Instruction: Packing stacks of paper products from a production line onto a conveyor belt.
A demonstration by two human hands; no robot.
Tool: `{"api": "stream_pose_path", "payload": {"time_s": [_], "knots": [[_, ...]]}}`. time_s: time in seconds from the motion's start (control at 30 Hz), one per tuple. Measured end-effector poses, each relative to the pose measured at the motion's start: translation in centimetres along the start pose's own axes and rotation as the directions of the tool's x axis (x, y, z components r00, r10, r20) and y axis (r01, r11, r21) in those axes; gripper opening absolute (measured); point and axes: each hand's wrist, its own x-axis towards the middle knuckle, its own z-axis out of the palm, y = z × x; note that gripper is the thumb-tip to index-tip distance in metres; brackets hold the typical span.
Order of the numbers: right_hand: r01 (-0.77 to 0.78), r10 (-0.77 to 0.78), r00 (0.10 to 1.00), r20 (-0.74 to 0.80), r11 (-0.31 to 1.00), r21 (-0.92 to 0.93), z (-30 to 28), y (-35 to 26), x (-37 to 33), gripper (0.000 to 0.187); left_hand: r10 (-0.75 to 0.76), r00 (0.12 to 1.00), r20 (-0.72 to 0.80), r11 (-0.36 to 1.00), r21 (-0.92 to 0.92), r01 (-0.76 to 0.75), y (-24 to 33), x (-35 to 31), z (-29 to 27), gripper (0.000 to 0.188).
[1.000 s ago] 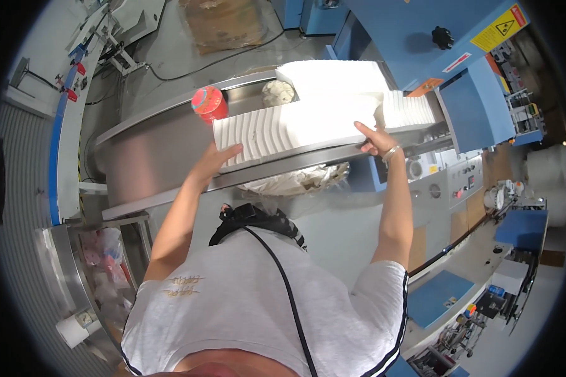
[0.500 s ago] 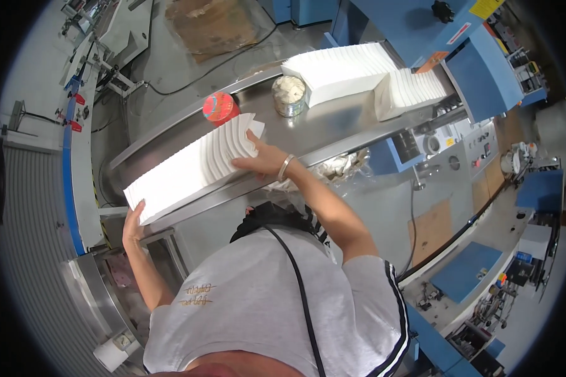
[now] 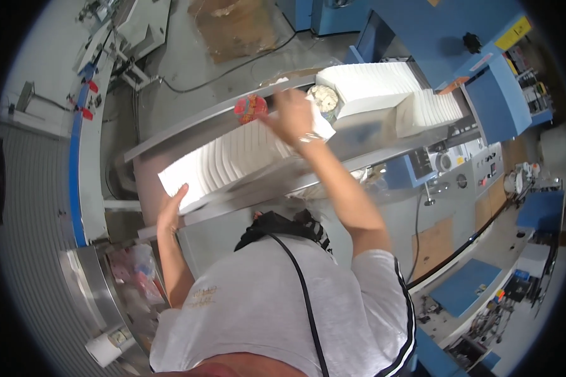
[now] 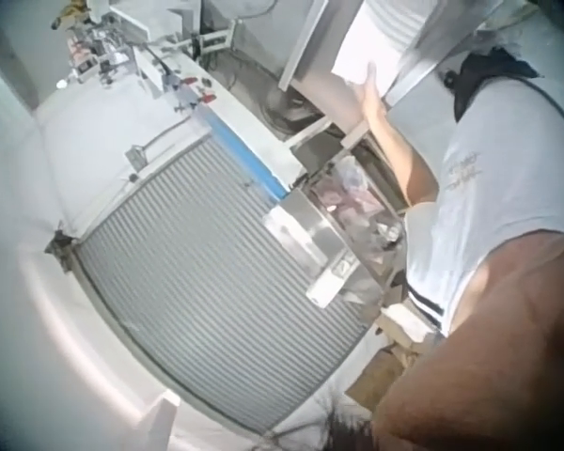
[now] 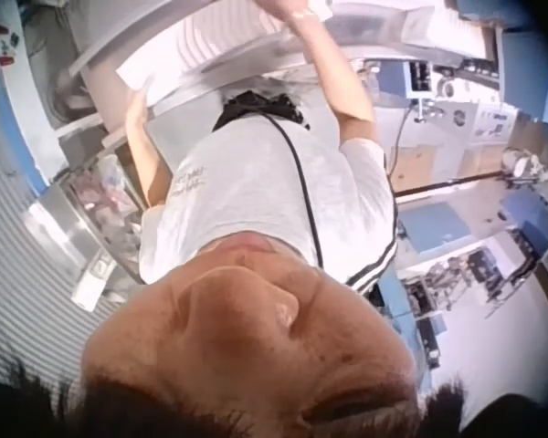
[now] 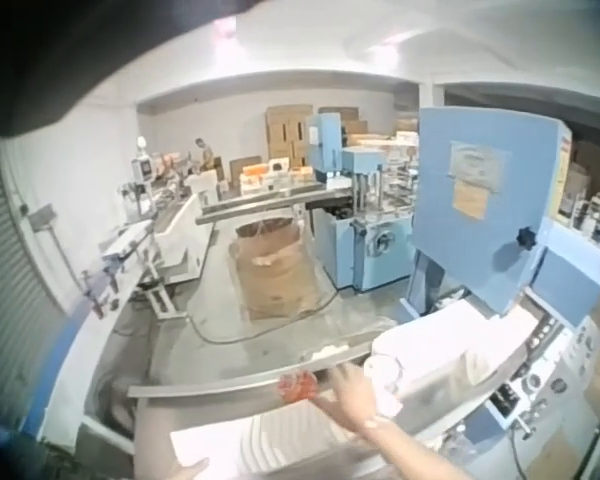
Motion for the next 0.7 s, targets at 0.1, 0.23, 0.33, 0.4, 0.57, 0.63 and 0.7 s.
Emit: {"api": "stream_pose_path", "payload": {"time_s": [0.1,0.23,0.33,0.4,0.57,0.63,0.7], "knots": [[-0.177,0.212,0.933,0.290,0.974,-0.142,3.9,-5.8,3.5,0.074,-0.068,0.997,-0.030,0.997,-0.044,0.067,0.9,-1.5,0.7,0.082],[-0.268,0.269,0.855,0.444,0.961,-0.067,9.2,-4.6,5.0,0.065,-0.038,0.999,0.009,0.992,-0.120,0.039,-1.6,-0.8,0.5,0.079],[-0.175,0.144,0.979,0.148,0.957,0.230,6.6,-4.6,1.9,0.066,0.023,0.999,0.042,0.989,-0.148,-0.016,-1.0,-1.7,0.4,0.078],[0.018,0.038,0.984,-0.176,0.951,0.309,2.1,-4.9,-0.1,0.065,0.000,0.999,0.048,0.991,-0.130,0.006,-1.6,-1.8,-0.9,0.075],[-0.214,0.194,0.905,-0.378,0.977,-0.011,-10.4,-1.1,-4.9,0.065,-0.158,0.986,-0.058,0.980,-0.135,0.150,0.2,-2.0,-0.6,0.073],[-0.391,0.320,0.888,-0.330,0.904,-0.174,-11.4,2.9,-6.2,0.066,-0.179,0.981,-0.073,0.977,-0.129,0.168,0.1,-1.6,-0.6,0.072],[-0.545,0.521,0.839,-0.159,0.806,-0.233,-11.5,8.3,-6.8,0.065,-0.131,0.991,0.005,0.981,-0.146,0.130,0.9,-1.6,-0.1,0.072]]}}
